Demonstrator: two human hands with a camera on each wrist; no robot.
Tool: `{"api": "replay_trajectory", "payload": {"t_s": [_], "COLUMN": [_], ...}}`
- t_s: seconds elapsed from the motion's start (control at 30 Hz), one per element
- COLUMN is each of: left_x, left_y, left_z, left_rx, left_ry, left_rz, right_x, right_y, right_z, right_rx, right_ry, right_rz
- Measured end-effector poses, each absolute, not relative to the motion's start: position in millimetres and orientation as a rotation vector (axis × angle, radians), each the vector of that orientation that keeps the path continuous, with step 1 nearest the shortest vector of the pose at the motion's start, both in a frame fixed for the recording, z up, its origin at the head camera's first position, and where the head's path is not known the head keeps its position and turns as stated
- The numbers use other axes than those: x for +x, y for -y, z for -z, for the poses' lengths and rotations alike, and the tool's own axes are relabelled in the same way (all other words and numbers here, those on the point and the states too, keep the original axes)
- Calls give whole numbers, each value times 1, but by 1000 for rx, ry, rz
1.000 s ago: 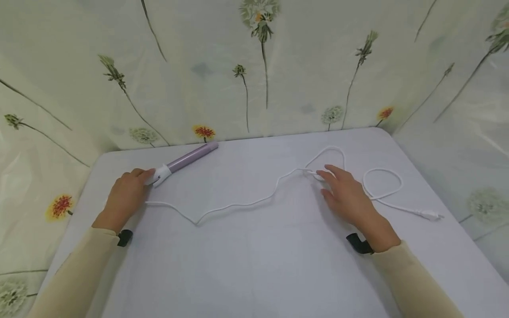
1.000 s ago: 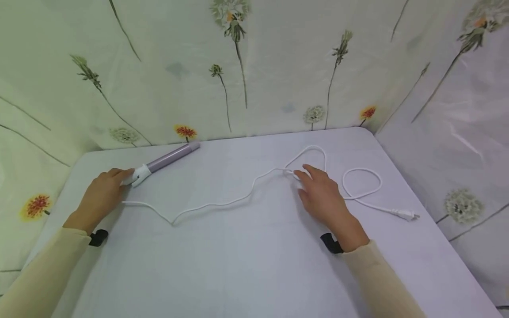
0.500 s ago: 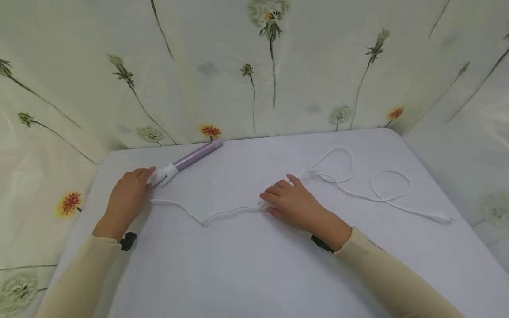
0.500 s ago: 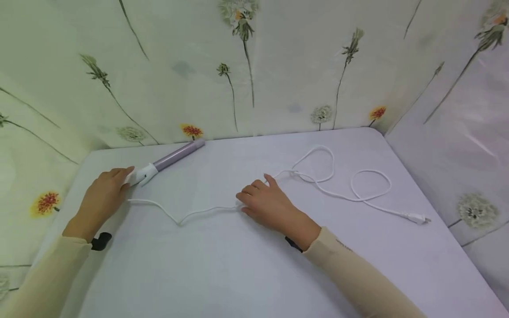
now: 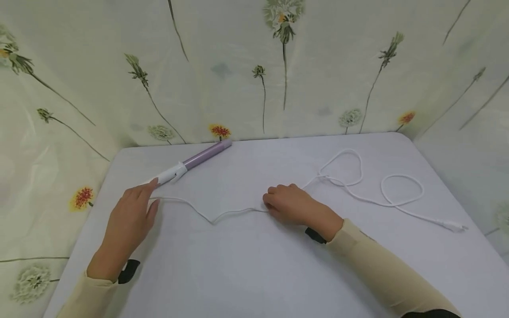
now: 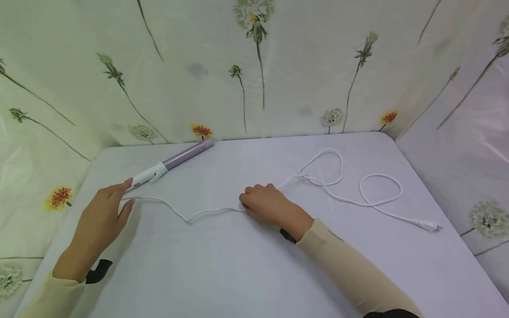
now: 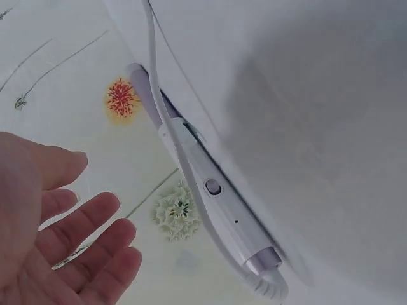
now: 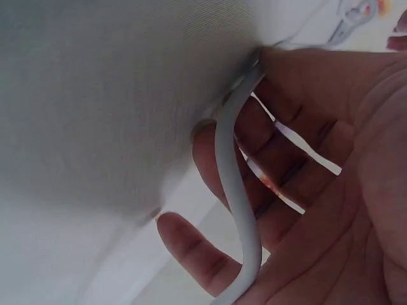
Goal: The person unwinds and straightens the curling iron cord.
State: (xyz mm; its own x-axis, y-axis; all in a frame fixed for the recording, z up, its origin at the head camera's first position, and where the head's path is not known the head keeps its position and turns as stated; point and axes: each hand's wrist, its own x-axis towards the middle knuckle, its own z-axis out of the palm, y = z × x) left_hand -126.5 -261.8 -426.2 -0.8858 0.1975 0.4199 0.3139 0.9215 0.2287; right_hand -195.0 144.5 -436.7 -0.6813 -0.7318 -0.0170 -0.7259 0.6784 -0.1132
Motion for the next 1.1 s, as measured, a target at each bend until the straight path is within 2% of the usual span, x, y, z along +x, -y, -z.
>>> {"api": "replay_trajectory", "payload": {"t_s": [0.33, 0.63, 0.87, 1.1], "left_x": [-134, -136, -136, -137], "left_y": [249, 243, 238, 229], "left_z": [433, 438, 435, 430], "left_rx": [-506, -564, -602, -639], "left_ry": [2588, 2567, 2569, 2582], "left_rz": [476, 488, 499, 504], "right_x": [-225, -254, -262, -241], "right_y": [-138, -143, -140, -143], "right_z": [432, 438, 443, 432], "right_rx": [-978, -895, -936, -1128], "right_ry": [-2827, -2879, -2876, -2958], "right_rz": [128, 205, 462, 671]}}
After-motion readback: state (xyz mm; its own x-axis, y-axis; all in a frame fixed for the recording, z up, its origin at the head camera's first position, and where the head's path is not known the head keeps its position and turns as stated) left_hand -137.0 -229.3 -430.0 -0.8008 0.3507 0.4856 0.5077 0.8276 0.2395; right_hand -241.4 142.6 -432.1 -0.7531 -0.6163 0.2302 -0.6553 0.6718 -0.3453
